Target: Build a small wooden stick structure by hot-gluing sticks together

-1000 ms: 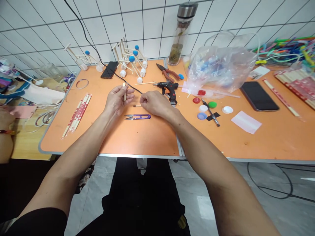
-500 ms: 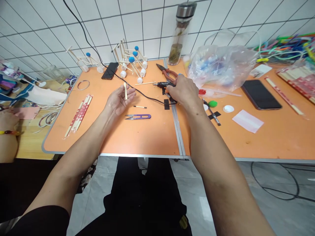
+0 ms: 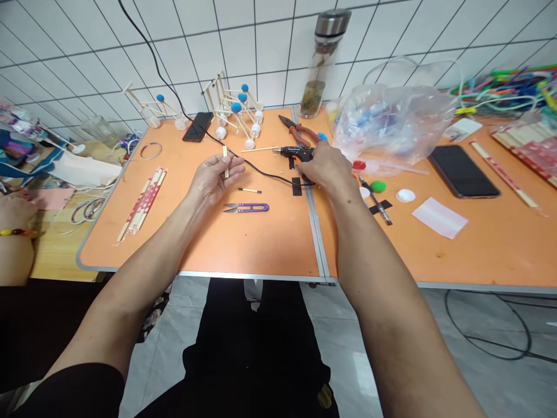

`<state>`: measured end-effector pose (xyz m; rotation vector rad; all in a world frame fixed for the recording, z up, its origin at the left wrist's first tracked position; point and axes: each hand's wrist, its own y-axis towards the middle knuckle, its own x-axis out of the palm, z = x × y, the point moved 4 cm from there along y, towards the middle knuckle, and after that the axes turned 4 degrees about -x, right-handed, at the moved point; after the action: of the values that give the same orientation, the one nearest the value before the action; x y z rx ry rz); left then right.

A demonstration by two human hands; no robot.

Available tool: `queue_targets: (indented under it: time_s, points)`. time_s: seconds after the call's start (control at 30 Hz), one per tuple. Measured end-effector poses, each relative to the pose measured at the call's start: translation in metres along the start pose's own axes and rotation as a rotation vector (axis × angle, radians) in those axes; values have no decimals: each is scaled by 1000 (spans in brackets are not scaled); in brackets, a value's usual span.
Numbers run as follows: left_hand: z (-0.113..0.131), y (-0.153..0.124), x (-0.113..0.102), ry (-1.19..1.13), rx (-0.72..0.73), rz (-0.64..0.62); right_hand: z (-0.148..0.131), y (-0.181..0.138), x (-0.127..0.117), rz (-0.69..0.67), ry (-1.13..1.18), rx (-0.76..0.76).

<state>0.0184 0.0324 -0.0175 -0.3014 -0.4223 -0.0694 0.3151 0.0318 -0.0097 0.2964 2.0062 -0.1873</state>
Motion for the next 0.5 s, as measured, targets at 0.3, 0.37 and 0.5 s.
queue_targets:
  time_s: [0.3, 0.37, 0.5]
  points:
    - [2, 0, -1, 37, 21, 46, 3, 1, -2, 179, 280, -84]
    - [1, 2, -2, 36, 21, 53, -2, -4, -8, 190, 298, -53]
    - [0, 5, -4, 45, 36, 54, -15, -10, -19, 232, 436, -31]
